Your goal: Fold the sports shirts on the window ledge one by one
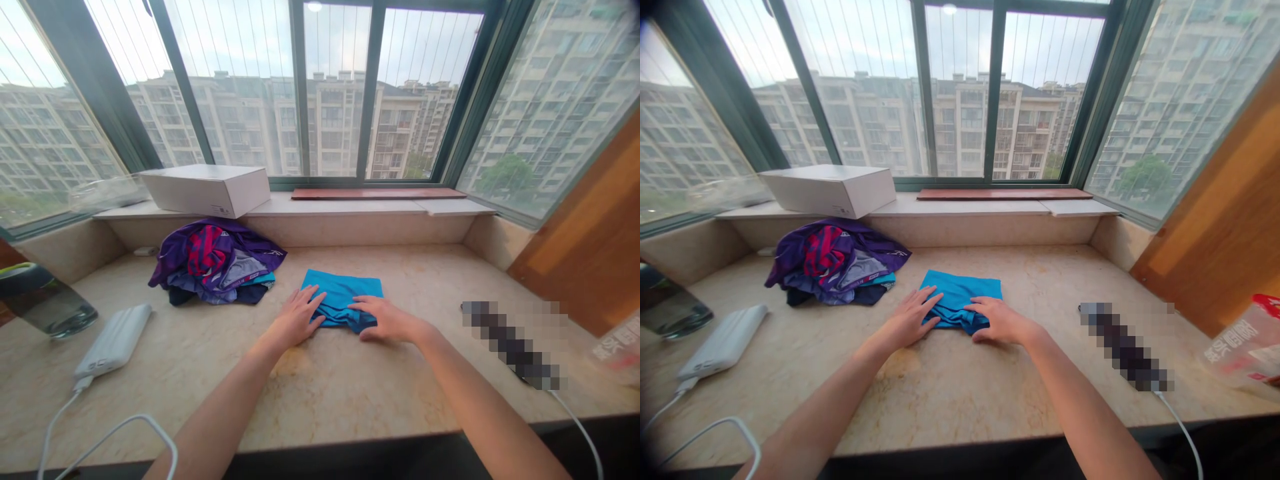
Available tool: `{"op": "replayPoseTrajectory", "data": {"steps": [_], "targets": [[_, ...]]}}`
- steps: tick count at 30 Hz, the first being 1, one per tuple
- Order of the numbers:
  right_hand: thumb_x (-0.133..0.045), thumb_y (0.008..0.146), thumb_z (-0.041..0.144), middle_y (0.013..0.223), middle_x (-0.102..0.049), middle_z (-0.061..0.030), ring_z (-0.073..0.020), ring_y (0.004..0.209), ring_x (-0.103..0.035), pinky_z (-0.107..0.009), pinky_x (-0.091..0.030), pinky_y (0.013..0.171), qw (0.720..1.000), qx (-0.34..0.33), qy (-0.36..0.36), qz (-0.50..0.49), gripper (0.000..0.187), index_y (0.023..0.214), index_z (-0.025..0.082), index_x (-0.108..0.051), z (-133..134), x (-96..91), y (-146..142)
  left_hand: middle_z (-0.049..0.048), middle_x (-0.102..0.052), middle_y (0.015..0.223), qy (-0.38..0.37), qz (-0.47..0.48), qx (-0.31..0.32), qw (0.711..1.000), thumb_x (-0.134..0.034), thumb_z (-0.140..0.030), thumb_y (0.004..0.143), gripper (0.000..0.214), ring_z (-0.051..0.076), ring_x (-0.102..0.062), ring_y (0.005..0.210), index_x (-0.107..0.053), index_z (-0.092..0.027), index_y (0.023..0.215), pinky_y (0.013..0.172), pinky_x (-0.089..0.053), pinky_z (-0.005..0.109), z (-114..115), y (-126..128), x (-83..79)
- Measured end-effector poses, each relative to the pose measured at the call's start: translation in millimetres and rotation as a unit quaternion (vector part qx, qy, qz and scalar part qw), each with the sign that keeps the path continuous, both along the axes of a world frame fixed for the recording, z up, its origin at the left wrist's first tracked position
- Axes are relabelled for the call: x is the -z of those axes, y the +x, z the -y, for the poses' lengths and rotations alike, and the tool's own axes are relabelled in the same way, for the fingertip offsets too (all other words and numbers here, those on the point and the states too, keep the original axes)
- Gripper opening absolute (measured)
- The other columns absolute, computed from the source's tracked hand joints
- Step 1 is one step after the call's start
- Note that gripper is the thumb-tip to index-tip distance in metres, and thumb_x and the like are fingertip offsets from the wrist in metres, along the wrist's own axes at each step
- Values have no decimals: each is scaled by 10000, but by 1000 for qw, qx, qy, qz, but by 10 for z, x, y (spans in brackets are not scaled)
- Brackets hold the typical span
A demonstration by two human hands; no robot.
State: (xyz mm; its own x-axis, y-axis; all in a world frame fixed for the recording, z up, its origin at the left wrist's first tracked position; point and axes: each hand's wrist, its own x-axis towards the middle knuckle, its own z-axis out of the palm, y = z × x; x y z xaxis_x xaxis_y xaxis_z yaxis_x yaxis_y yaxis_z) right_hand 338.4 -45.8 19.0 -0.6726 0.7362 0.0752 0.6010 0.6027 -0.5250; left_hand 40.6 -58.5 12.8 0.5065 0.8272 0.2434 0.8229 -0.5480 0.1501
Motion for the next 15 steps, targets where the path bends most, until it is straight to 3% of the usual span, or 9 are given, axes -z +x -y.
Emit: {"op": "replayPoseTrajectory", "data": {"steps": [6,10,15], "targets": [[-601,936,252,1382,-634,-64,-275,1262,-595,-439,-459,1095,999,4,27,-32,357,1280,295,-689,-96,15,86,152,-365,1600,-43,-12,-11,999,-597,-452,943,615,342,-329,1474,-441,-248,1502,1194,-256,553,-43,-48,-1],[-526,949,200,1229,-728,-40,-252,1119,-682,-406,-536,979,995,57,57,-58,353,1246,285,-699,-163,50,133,147,-387,1589,-38,-11,-7,999,-614,-429,936,623,345,-350,1462,-436,-245,1504,1184,-280,543,-34,-56,-16],[-506,944,174,1234,-717,-30,-241,1125,-673,-381,-534,936,985,97,103,-98,354,1236,295,-665,-203,99,138,150,-512,1498,-5,21,-13,1000,-546,-382,975,496,328,-482,1369,-524,-212,1441,1137,-375,502,-58,-26,-8]]}}
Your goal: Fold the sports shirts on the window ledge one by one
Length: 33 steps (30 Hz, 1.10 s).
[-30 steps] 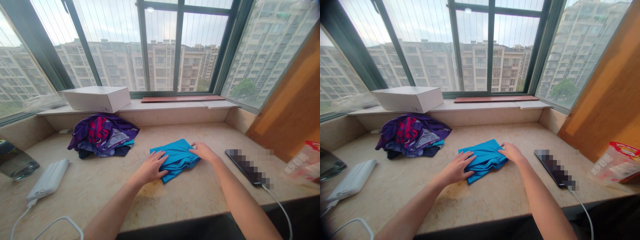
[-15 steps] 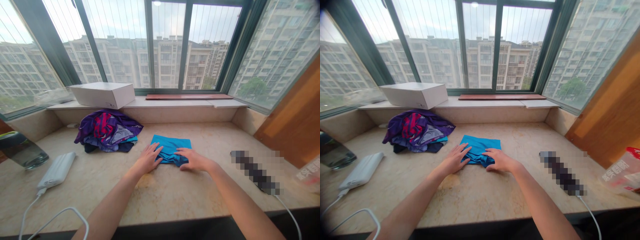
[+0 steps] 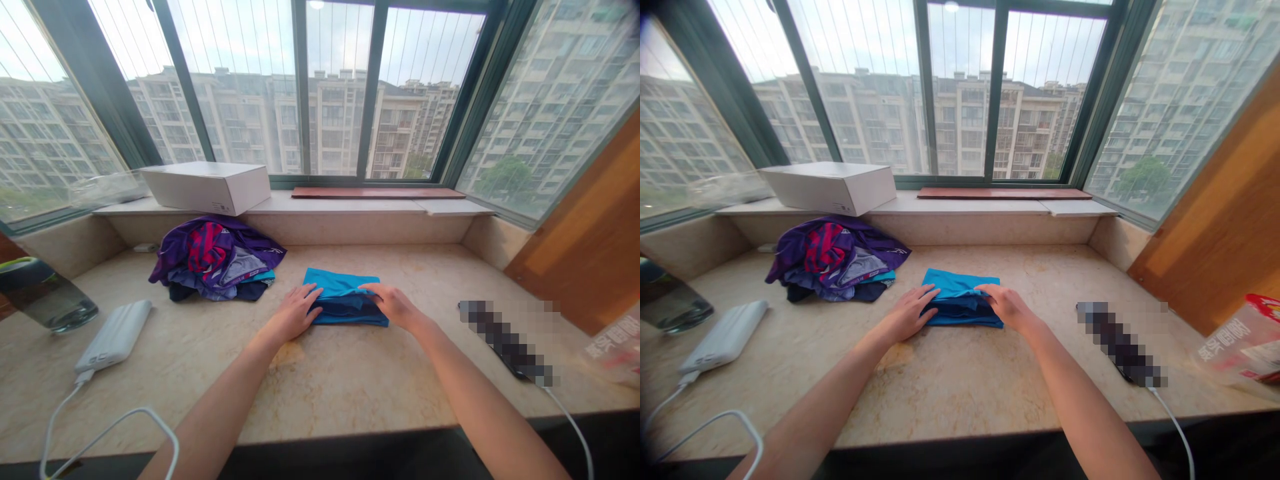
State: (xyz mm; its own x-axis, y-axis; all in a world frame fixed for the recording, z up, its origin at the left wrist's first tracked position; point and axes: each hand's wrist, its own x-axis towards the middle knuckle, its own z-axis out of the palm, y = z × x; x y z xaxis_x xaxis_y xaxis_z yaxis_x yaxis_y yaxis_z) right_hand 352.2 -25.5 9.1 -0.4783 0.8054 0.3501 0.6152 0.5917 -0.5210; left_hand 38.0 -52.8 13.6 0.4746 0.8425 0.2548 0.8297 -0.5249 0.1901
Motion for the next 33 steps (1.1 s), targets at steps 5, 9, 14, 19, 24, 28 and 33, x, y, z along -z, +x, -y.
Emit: {"op": "replayPoseTrajectory", "data": {"steps": [5,9,14,19,24,28,33], "targets": [[-583,906,183,1078,-702,-37,-204,981,-667,-341,-524,876,999,-38,-15,-13,228,1106,251,-668,71,-75,-29,114,-673,1302,37,36,-25,998,-567,-239,955,302,279,-629,1189,-689,-214,1230,1043,-477,426,-108,45,-5],[-707,875,356,1177,-652,-69,-222,1075,-632,-359,-493,967,992,-110,-61,9,136,938,237,-728,151,-174,-39,92,-743,1131,74,68,-35,994,-533,-177,956,249,254,-685,1049,-723,-212,1114,951,-521,379,-128,81,-51],[-668,913,425,1326,-606,-92,-272,1228,-569,-441,-443,1063,993,-98,-59,26,197,895,244,-746,192,-151,-124,95,-754,1080,101,106,-74,986,-473,-205,980,278,251,-698,988,-709,-215,1125,889,-540,359,-105,125,-84],[-756,848,371,1332,-616,-121,-297,1260,-552,-493,-432,1070,996,-73,12,40,302,1092,226,-653,182,-3,-265,87,-757,1049,111,123,-97,981,-443,-220,986,290,245,-697,954,-708,-217,1106,880,-537,360,-138,157,-76],[-699,889,299,1282,-639,-123,-287,1206,-588,-481,-473,1028,997,-31,39,58,428,1289,224,-565,178,39,-336,91,-754,1075,108,125,-97,982,-449,-220,989,277,259,-697,975,-706,-204,1092,868,-531,364,-154,151,-57],[-604,941,240,1266,-653,-123,-283,1194,-597,-471,-477,1029,995,9,28,97,399,1338,224,-579,161,24,-340,87,-755,1066,102,121,-97,983,-463,-215,984,267,257,-699,966,-708,-204,1090,858,-529,358,-147,152,-49],[-522,937,127,1135,-701,-90,-256,1109,-632,-422,-501,993,992,66,41,95,351,1239,235,-665,84,33,-330,92,-751,1057,104,118,-92,983,-474,-223,985,254,256,-692,961,-700,-200,1098,859,-530,363,-153,146,-39]]}}
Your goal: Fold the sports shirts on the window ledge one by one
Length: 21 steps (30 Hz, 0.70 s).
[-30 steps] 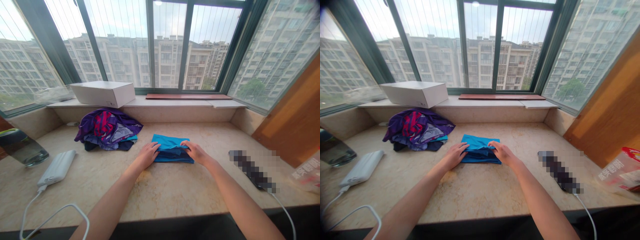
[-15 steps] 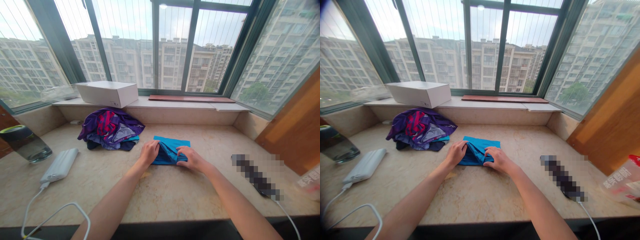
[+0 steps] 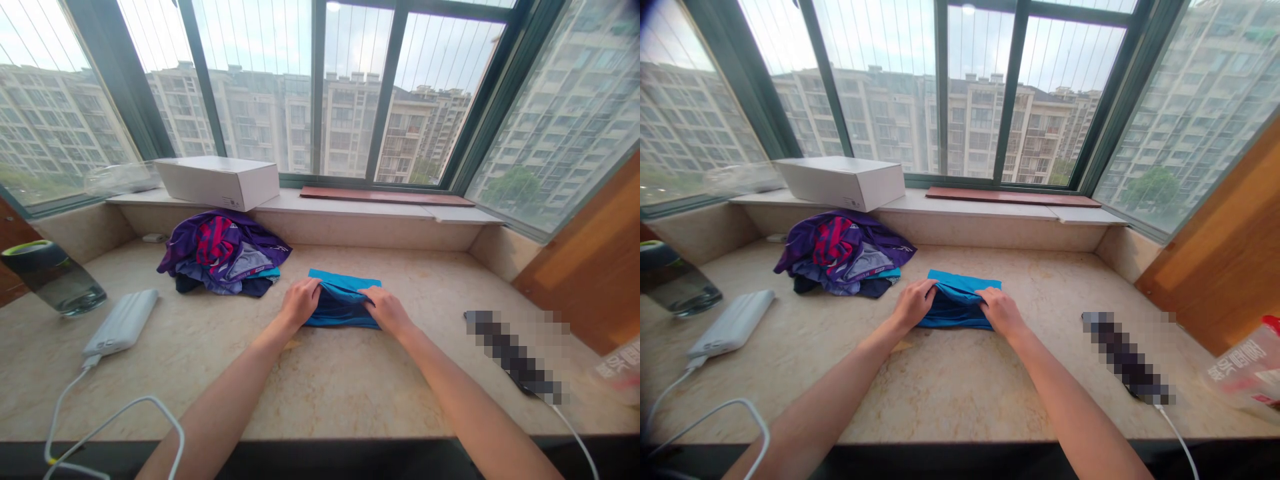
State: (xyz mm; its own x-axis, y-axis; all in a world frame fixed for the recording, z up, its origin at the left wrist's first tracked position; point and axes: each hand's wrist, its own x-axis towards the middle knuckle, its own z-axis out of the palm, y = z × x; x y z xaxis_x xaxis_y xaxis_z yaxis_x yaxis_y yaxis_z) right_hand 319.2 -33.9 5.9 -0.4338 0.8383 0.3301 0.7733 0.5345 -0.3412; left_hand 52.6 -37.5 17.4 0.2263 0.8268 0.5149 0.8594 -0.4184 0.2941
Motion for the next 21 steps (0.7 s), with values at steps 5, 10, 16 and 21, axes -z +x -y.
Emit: {"op": "replayPoseTrajectory", "data": {"steps": [5,10,16,21], "targets": [[-503,905,59,1118,-692,-89,-263,1112,-614,-435,-485,1007,996,-4,81,-49,424,1249,257,-652,-93,-9,28,88,-734,1018,-5,-33,30,999,-488,-215,987,222,250,-672,988,-686,-213,1087,916,-504,381,-11,-61,-9],[-551,870,53,1084,-678,-91,-261,1058,-609,-435,-503,951,993,-107,47,20,332,1120,219,-694,-52,-43,132,81,-703,1062,-30,-71,88,993,-518,-180,962,180,247,-648,1044,-677,-226,1034,974,-477,399,49,-166,-48],[-669,918,369,1133,-655,-91,-242,1037,-623,-380,-506,930,989,-146,-31,10,270,1152,256,-741,65,-137,275,77,-660,1189,-60,-91,156,982,-587,-199,915,214,251,-616,1142,-659,-233,1114,1018,-476,383,197,-250,-100],[-618,960,376,1080,-681,-86,-236,998,-640,-382,-504,907,990,-140,-19,-4,288,1201,262,-728,35,-29,158,123,-563,1402,-73,-88,156,981,-670,-404,898,509,302,-538,1281,-571,-226,1364,1085,-449,439,252,-210,-46]]}}
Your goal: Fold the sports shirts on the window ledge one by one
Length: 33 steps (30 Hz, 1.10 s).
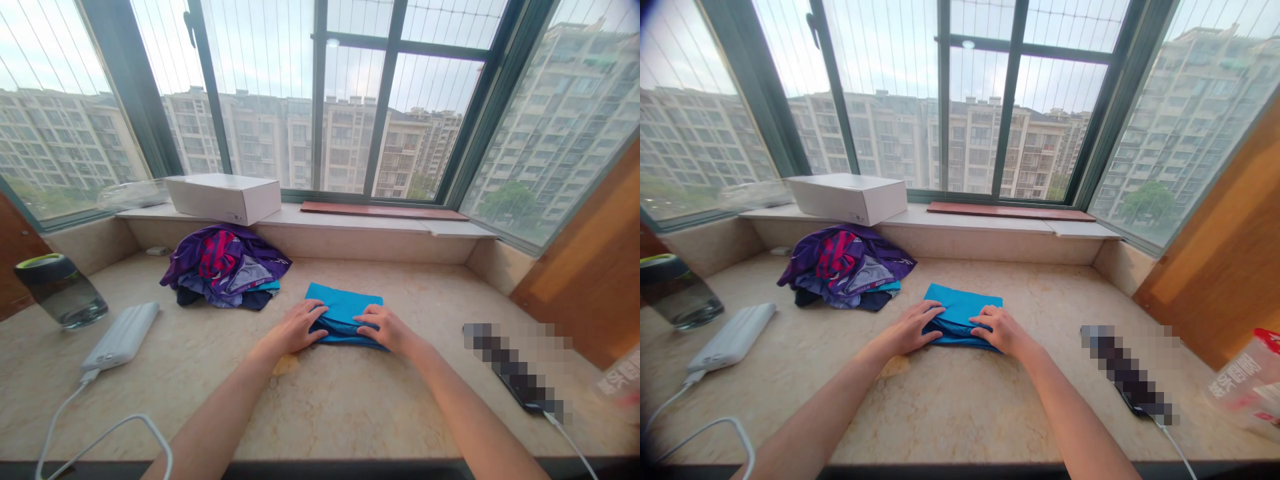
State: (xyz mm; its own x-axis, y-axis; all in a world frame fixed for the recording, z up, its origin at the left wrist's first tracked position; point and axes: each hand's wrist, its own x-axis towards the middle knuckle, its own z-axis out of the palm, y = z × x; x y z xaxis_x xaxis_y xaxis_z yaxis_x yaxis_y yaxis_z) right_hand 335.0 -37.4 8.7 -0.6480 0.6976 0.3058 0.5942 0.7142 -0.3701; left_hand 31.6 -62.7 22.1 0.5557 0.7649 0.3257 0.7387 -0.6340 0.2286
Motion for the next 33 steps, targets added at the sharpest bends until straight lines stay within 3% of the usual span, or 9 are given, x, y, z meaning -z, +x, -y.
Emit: {"op": "replayPoseTrajectory", "data": {"steps": [4,9,14,20,23,26,29,31,33], "targets": [[-600,958,239,1041,-681,-76,-241,997,-634,-402,-489,901,999,21,44,4,225,1134,262,-738,10,111,-136,121,-524,1453,-15,10,-14,1000,-710,-398,869,592,309,-495,1333,-542,-246,1417,1115,-425,453,-21,26,55],[-588,917,120,989,-678,-85,-244,927,-624,-404,-470,855,993,10,119,19,215,978,239,-756,47,147,-141,85,-586,1321,-9,11,-19,1000,-693,-316,886,451,284,-558,1217,-624,-258,1328,1066,-466,423,-22,51,60],[-537,967,200,980,-692,-75,-232,902,-623,-374,-461,811,995,-33,84,42,318,1249,246,-677,111,73,-74,70,-616,1174,0,0,15,1000,-599,-212,940,285,239,-580,1107,-688,-257,1207,995,-489,361,10,108,47],[-532,988,428,886,-691,-64,-227,882,-622,-406,-448,865,995,-83,41,38,301,984,266,-786,220,-71,-142,57,-626,1010,-1,-35,46,998,-562,-171,941,229,194,-611,938,-710,-229,1106,839,-504,286,59,111,-15],[-397,1034,482,1101,-715,-91,-253,1056,-637,-443,-449,978,997,-11,16,-75,440,1037,259,-777,164,-115,-193,48,-626,975,16,-68,70,995,-655,-295,903,142,198,-611,903,-727,-234,1010,800,-492,283,77,82,-68],[-311,1050,505,1445,-566,-113,-269,1364,-480,-465,-357,1142,990,67,2,-121,514,1389,242,-594,95,-114,-238,44,-632,913,34,-96,91,991,-717,-465,857,240,206,-608,845,-737,-230,901,783,-488,308,85,84,-112],[-409,989,624,1622,-335,-79,-289,1510,-251,-518,-183,1235,998,29,-57,7,657,1552,288,-366,125,-65,-307,53,-649,922,53,-108,104,987,-752,-503,819,285,228,-617,881,-728,-221,854,848,-491,356,98,124,-132],[-420,962,677,1663,-207,-50,-299,1537,-149,-544,-107,1245,991,8,-106,83,725,1579,327,-274,187,-46,-355,72,-666,1044,60,-91,103,989,-752,-434,832,258,254,-621,1005,-721,-226,981,925,-489,384,104,148,-119],[-386,962,697,1675,-121,-41,-299,1546,-82,-550,-63,1247,985,11,-136,110,751,1592,328,-209,241,-72,-376,93,-643,1249,58,-69,102,991,-726,-351,860,396,272,-588,1174,-648,-240,1232,1011,-473,405,86,149,-79]]}}
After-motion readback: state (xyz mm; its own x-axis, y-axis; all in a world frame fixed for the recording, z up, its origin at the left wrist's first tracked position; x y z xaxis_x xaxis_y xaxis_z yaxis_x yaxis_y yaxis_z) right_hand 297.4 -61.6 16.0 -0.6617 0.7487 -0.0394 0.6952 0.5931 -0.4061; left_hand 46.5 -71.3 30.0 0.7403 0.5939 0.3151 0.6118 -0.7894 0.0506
